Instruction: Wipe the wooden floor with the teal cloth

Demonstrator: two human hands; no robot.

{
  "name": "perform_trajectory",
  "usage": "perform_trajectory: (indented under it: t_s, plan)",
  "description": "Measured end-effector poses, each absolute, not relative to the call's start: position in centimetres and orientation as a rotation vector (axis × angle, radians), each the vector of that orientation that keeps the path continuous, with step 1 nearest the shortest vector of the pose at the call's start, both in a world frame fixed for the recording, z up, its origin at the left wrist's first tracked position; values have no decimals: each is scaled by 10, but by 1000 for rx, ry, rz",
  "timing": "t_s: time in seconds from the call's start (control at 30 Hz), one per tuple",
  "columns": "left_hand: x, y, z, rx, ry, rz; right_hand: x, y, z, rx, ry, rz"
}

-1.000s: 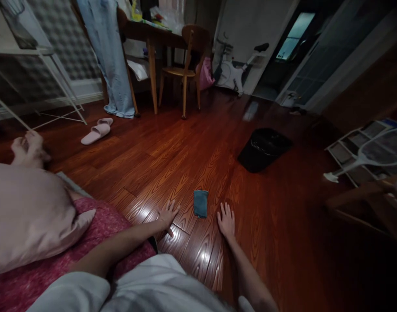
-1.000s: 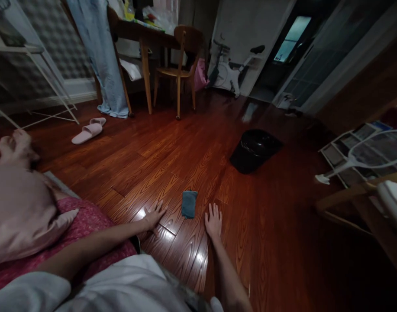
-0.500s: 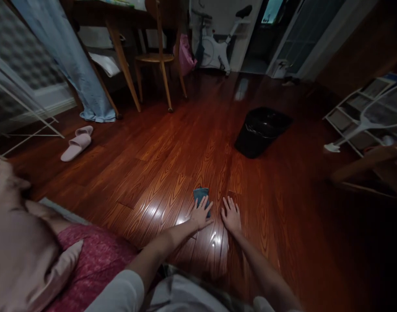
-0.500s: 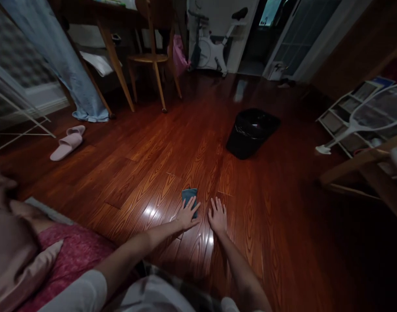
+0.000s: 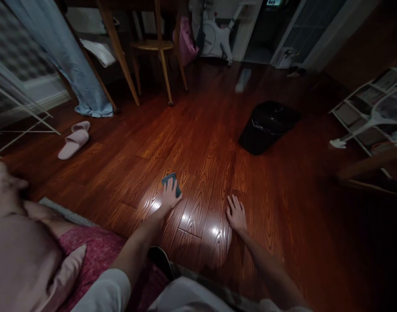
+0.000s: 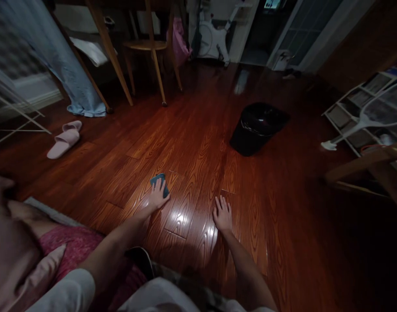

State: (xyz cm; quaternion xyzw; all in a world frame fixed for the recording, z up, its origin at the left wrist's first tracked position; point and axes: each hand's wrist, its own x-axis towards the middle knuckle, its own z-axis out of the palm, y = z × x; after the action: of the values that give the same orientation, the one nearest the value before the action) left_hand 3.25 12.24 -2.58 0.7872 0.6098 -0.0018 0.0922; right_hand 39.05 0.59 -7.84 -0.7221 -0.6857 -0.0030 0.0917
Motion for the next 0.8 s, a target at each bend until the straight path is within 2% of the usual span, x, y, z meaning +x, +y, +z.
perform_trajectory:
  t_s: [0.17,0.4,0.6,0.8]
  plan:
    - [-45,107,-27,2084,2179,-57,393,8,-84,-2106,-2040,-54]
    - [-46,60,-22,2103,2100,-142,394,11,-89,-2093,-2028,-119]
    - [22,24,-20,2331,1569,-142,389,11,-75,-2129,-1988,-104]
    - [72,-6,-52,2567,807,-38,372,5,-77,-2271,-1875,-91]
